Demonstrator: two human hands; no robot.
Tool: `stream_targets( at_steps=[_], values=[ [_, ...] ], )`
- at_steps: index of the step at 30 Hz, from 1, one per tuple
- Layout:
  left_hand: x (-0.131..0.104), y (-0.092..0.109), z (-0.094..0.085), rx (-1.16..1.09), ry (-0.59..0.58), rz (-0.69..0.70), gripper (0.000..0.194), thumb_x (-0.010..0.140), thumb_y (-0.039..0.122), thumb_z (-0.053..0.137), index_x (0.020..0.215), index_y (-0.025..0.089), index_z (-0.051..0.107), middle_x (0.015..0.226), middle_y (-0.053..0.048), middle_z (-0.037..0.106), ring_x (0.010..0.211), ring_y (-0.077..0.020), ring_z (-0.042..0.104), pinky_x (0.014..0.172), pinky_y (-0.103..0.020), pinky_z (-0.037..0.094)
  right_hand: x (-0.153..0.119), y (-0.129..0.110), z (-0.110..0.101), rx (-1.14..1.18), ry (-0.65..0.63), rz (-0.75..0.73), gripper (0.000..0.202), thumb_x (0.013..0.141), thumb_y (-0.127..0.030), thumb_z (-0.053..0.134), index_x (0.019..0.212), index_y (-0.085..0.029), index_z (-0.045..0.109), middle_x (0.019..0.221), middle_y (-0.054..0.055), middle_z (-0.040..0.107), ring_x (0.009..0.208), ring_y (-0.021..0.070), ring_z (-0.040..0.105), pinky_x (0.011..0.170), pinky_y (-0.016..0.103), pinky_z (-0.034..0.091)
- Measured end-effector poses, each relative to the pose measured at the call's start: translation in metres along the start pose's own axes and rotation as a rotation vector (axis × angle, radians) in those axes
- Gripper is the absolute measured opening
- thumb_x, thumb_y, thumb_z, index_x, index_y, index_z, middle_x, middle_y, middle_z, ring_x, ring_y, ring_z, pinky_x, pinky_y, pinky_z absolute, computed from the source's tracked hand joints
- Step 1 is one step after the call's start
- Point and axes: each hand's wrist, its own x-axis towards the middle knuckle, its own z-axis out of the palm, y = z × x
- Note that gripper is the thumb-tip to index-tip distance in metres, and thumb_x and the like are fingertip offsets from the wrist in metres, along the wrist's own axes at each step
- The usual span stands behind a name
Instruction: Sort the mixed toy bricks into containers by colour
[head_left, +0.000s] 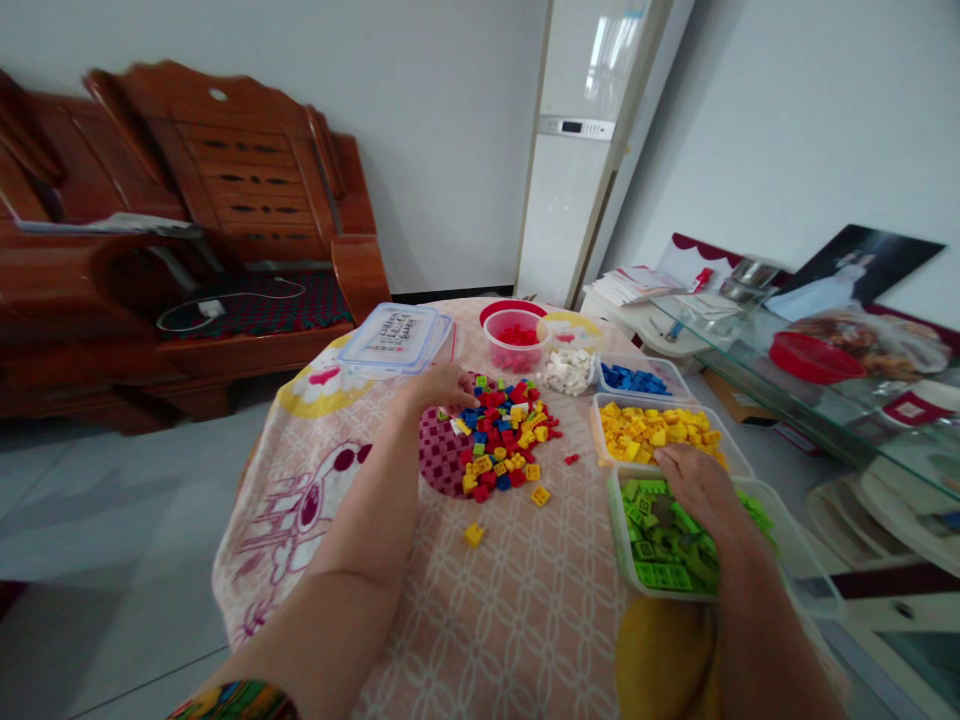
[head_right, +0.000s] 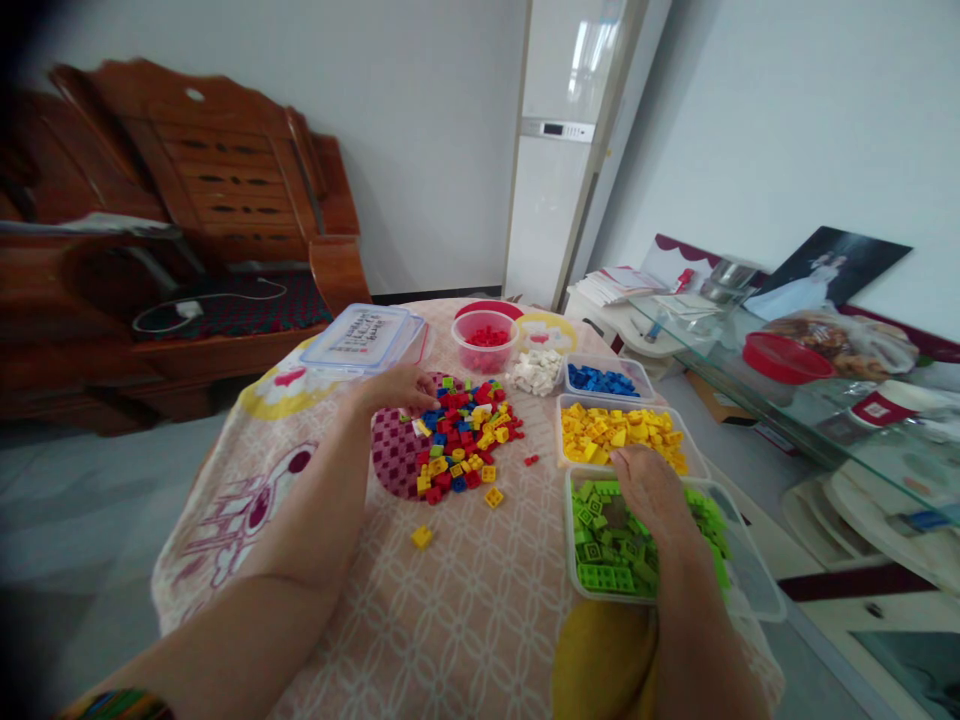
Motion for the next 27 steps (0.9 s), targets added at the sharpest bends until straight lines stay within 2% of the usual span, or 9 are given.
stream_targets(
  at_steps=[3,8,11,15,18,21,24,26,27],
  values=[
    [0.001,0.008,0.009,-0.015,-0.031,-0.003,0.016,0.060,0.027,0.082,0.066,0.018,0.069,0.049,0.000,0.066,0.049,-0.0186,0.065,0.048,-0.022,0.046,0.000,0.001,0.001,0.017,0.008,-0.008,0.039,0.102,-0.028,0.035,0.081,-0.020,0.067,0.090,0.013,0.076,0.087,0.0244,0.067,0.081,0.034,0.047],
    [0.001,0.025,0.021,-0.168,-0.050,0.177,0.015,0.063,0.024,0.079,0.075,0.017,0.074,0.062,-0.001,0.073,0.055,-0.0160,0.069,0.052,-0.020,0.050,-0.001,0.001,0.002,0.021,0.035,-0.014,0.039,0.102,-0.030,0.035,0.081,-0.021,0.066,0.090,0.012,0.075,0.087,0.0246,0.067,0.081,0.035,0.047],
    [0.002,0.026,0.020,-0.229,0.017,0.234,0.019,0.065,0.023,0.077,0.083,0.016,0.077,0.067,-0.002,0.075,0.058,-0.0155,0.069,0.053,-0.021,0.052,-0.001,0.001,0.002,0.023,0.032,-0.018,0.039,0.102,-0.028,0.035,0.080,-0.021,0.066,0.090,0.013,0.075,0.087,0.0249,0.067,0.081,0.035,0.047],
    [0.004,0.021,0.014,-0.166,0.127,0.199,0.017,0.067,0.019,0.074,0.083,0.015,0.078,0.059,-0.002,0.071,0.050,-0.0132,0.063,0.050,-0.020,0.049,0.000,0.001,0.002,0.028,0.037,-0.022,0.037,0.101,-0.025,0.036,0.082,-0.020,0.067,0.091,0.013,0.075,0.089,0.0248,0.067,0.084,0.035,0.046],
    [0.004,0.021,0.016,-0.107,0.185,0.238,0.016,0.071,0.019,0.071,0.084,0.014,0.079,0.061,-0.002,0.071,0.053,-0.0129,0.064,0.053,-0.021,0.049,0.000,0.001,0.001,0.022,0.013,-0.016,0.039,0.102,-0.027,0.036,0.082,-0.020,0.068,0.091,0.013,0.075,0.089,0.0248,0.068,0.083,0.034,0.046],
    [0.006,0.032,0.029,-0.005,0.251,0.360,0.017,0.075,0.020,0.066,0.085,0.014,0.080,0.069,-0.003,0.074,0.062,-0.0136,0.065,0.060,-0.021,0.048,0.000,0.000,0.000,0.014,-0.005,-0.004,0.040,0.102,-0.028,0.035,0.082,-0.019,0.068,0.091,0.013,0.075,0.088,0.0246,0.068,0.082,0.034,0.046],
    [0.010,0.049,0.051,0.139,0.260,0.472,0.020,0.079,0.018,0.063,0.086,0.016,0.081,0.080,-0.005,0.078,0.075,-0.0165,0.068,0.071,-0.023,0.050,0.000,0.000,-0.001,0.012,-0.002,-0.007,0.041,0.103,-0.028,0.034,0.083,-0.019,0.068,0.093,0.014,0.075,0.089,0.0252,0.068,0.083,0.035,0.046],
    [0.011,0.058,0.068,0.265,0.265,0.474,0.018,0.080,0.018,0.064,0.086,0.019,0.082,0.087,-0.006,0.079,0.086,-0.0203,0.070,0.080,-0.027,0.051,-0.001,-0.001,-0.001,0.007,-0.001,-0.005,0.041,0.103,-0.028,0.034,0.083,-0.019,0.068,0.094,0.015,0.076,0.089,0.0255,0.068,0.083,0.035,0.047],
    [0.012,0.062,0.075,0.333,0.284,0.433,0.017,0.080,0.019,0.066,0.085,0.019,0.082,0.090,-0.007,0.078,0.090,-0.0225,0.070,0.082,-0.028,0.051,-0.001,-0.001,0.000,0.004,-0.001,-0.001,0.041,0.103,-0.027,0.034,0.083,-0.019,0.068,0.094,0.015,0.076,0.089,0.0255,0.067,0.083,0.036,0.047]
  ],
)
